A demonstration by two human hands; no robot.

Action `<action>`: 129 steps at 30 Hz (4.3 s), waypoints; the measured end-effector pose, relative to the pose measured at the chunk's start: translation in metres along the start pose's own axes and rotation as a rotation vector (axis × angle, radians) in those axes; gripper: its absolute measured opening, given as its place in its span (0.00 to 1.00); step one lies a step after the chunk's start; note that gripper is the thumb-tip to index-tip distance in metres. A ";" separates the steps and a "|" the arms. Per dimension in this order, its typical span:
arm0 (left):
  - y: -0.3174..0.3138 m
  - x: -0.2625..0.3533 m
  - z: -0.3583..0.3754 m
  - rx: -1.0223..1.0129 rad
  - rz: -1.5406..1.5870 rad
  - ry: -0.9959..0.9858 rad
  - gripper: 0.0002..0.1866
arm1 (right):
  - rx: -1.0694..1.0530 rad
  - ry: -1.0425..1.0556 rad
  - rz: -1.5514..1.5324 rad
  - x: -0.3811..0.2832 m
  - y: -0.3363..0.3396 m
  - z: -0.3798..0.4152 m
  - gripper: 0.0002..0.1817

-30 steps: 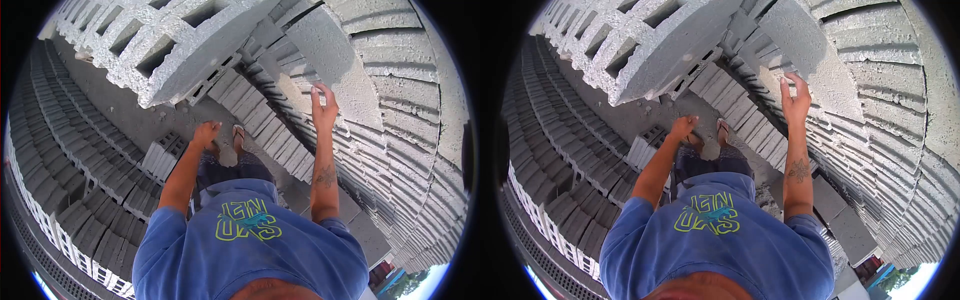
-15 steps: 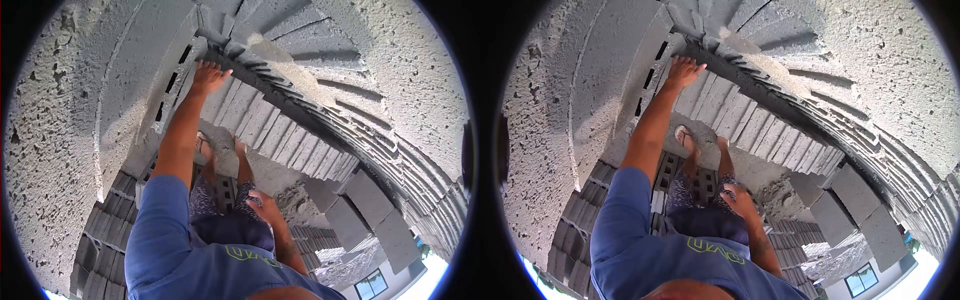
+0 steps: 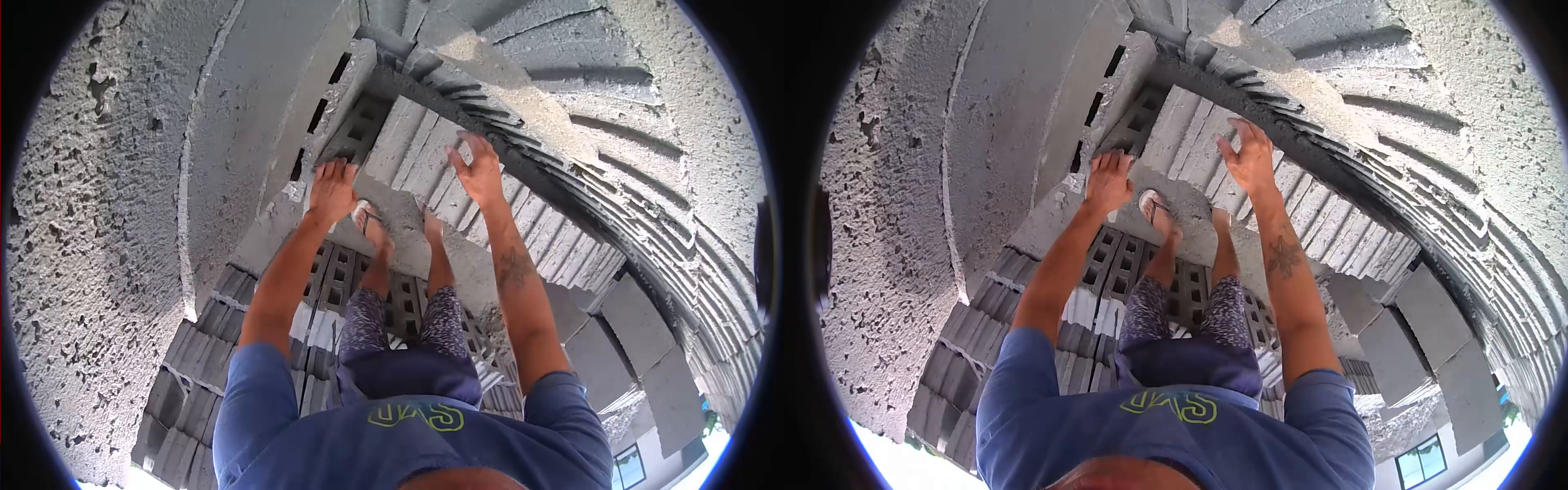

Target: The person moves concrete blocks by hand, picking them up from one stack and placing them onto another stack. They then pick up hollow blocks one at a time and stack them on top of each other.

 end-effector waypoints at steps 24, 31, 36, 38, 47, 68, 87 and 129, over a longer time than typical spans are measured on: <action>-0.011 -0.010 0.041 -0.548 0.068 0.159 0.44 | -0.037 -0.093 0.515 0.040 -0.096 -0.033 0.30; 0.014 -0.005 -0.002 -0.621 0.160 0.201 0.42 | -0.013 -0.077 0.483 0.038 -0.091 -0.033 0.30; 0.042 0.016 0.015 -0.338 0.131 0.096 0.45 | 0.040 -0.036 0.492 0.037 -0.093 -0.031 0.31; 0.053 0.017 0.028 -0.312 0.128 0.084 0.46 | 0.016 -0.034 0.512 0.035 -0.093 -0.032 0.32; -0.039 -0.006 0.041 -0.089 0.027 0.101 0.40 | 0.049 -0.027 0.502 0.038 -0.098 -0.031 0.35; -0.142 -0.027 0.190 -0.213 0.033 0.306 0.37 | -0.368 0.309 -0.040 -0.094 -0.245 0.096 0.11; -0.126 -0.015 0.180 -0.220 0.076 0.299 0.38 | -0.731 0.167 0.437 -0.040 -0.374 0.053 0.08; 0.025 0.039 -0.064 0.613 0.371 0.164 0.20 | -0.062 -0.146 0.470 0.076 -0.073 -0.043 0.28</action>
Point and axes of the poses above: each hand's wrist, its own z-axis away from the middle knuckle, its own y-axis out of the back of the hand, x = y × z, the point moved 8 cm from there along -z, towards the middle knuckle, and after that the axes turned 7 degrees about -y, right-handed, at the moved point
